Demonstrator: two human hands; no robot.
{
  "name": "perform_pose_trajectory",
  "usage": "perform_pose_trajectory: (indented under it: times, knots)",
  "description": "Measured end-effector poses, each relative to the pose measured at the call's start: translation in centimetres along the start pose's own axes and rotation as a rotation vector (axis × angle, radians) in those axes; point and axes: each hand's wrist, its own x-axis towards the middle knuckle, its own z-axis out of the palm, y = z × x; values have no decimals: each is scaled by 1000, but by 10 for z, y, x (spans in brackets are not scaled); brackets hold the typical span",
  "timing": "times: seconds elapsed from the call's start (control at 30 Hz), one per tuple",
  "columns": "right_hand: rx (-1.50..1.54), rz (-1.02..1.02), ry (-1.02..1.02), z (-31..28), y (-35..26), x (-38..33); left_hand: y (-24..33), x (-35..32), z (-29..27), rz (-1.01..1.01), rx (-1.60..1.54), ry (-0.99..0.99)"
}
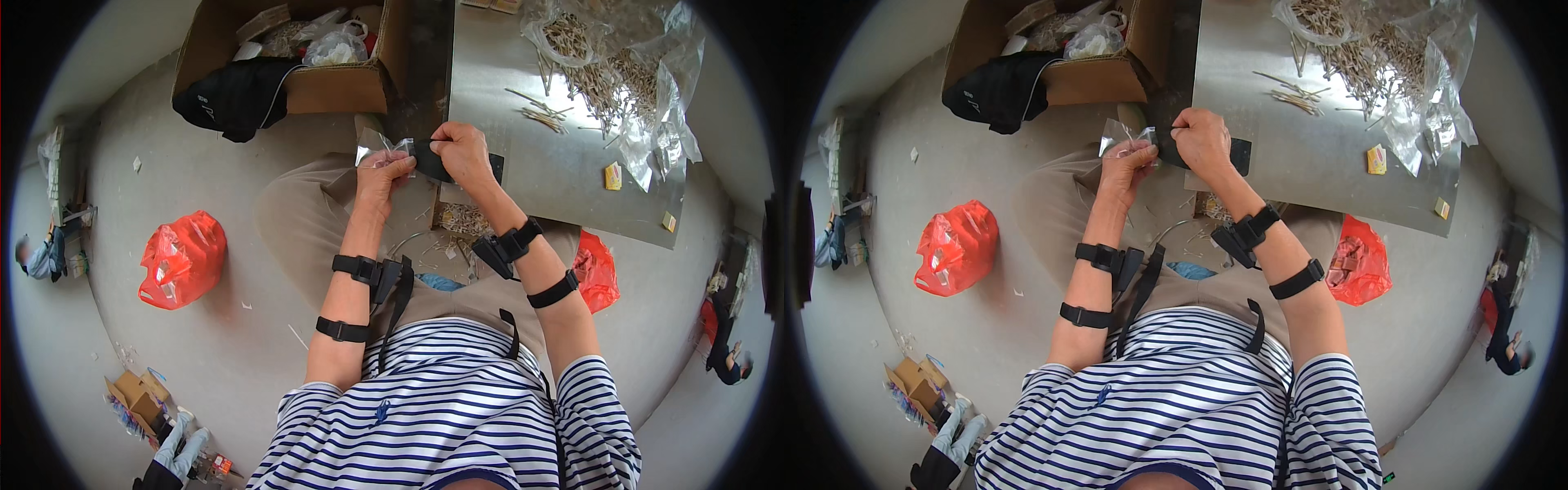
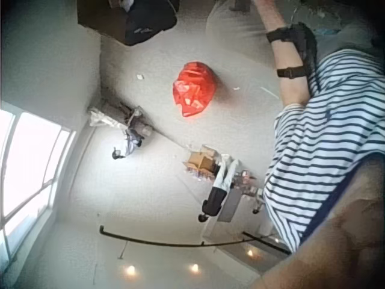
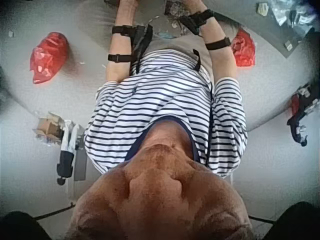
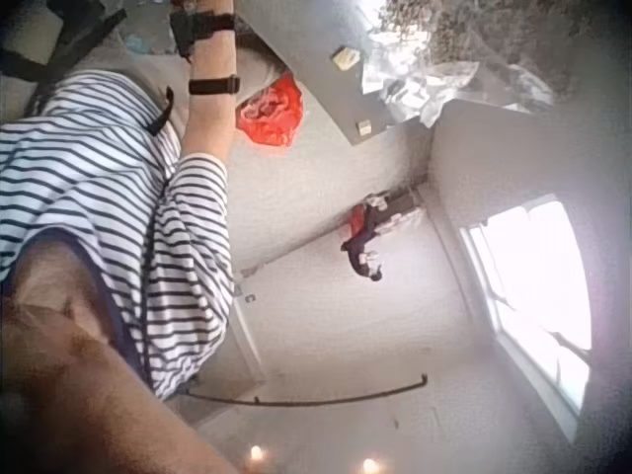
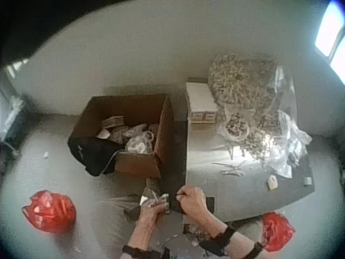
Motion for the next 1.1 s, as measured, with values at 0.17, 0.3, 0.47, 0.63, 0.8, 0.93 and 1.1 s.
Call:
perform_pose_trajectory:
  times: [0.17,0.3,0.47,0.63,0.8,0.93,1.1]
  knots:
    - [6,-9,-7,1,1,1,-3,5,-6,-4,33,1]
    - [26,-4,-10,0,2,0,-6,5,-8,-36,-15,10]
    - [8,-5,-14,-1,3,2,-7,6,-8,-59,-37,10]
    - [14,-16,10,1,2,1,-5,7,-9,-101,-24,-48]
    - [4,8,-10,-1,-1,0,2,7,-10,-75,30,-52]
    - [-34,-18,38,1,-3,-2,2,9,-10,-61,60,-43]
    - [-29,-26,46,1,-3,-2,3,8,-12,-58,51,-78]
